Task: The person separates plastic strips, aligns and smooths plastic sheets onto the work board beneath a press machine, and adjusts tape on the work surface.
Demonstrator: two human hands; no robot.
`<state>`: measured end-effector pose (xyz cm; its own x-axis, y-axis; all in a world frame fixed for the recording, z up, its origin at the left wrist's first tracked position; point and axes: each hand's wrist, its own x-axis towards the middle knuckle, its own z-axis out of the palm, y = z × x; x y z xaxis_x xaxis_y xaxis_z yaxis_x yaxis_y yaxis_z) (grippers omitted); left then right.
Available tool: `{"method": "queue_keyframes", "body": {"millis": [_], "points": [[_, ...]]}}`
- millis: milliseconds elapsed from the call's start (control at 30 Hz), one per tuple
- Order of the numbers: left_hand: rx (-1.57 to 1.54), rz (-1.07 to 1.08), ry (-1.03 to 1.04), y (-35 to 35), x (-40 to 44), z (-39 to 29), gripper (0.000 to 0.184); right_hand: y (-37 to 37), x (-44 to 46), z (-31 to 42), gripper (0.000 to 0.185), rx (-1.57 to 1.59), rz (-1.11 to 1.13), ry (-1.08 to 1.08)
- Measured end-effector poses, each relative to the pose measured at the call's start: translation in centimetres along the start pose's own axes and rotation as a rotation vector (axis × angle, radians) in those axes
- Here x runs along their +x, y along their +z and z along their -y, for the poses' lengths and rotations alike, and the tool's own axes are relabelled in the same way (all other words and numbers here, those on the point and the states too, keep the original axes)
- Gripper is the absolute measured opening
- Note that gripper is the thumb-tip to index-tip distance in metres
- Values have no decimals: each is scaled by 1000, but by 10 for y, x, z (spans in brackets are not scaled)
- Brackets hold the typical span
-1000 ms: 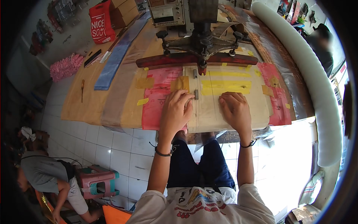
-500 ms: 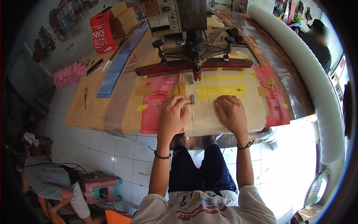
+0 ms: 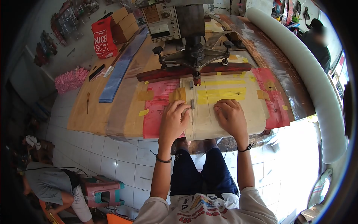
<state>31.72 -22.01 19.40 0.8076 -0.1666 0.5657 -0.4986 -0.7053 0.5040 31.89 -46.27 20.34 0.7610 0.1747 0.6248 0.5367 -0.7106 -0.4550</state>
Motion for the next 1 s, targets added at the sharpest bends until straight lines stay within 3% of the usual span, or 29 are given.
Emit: {"method": "queue_keyframes", "body": {"millis": [1000], "points": [[2,-5,9,1,-1,1,18,0,0,-1,10,-4,8,-8]]}}
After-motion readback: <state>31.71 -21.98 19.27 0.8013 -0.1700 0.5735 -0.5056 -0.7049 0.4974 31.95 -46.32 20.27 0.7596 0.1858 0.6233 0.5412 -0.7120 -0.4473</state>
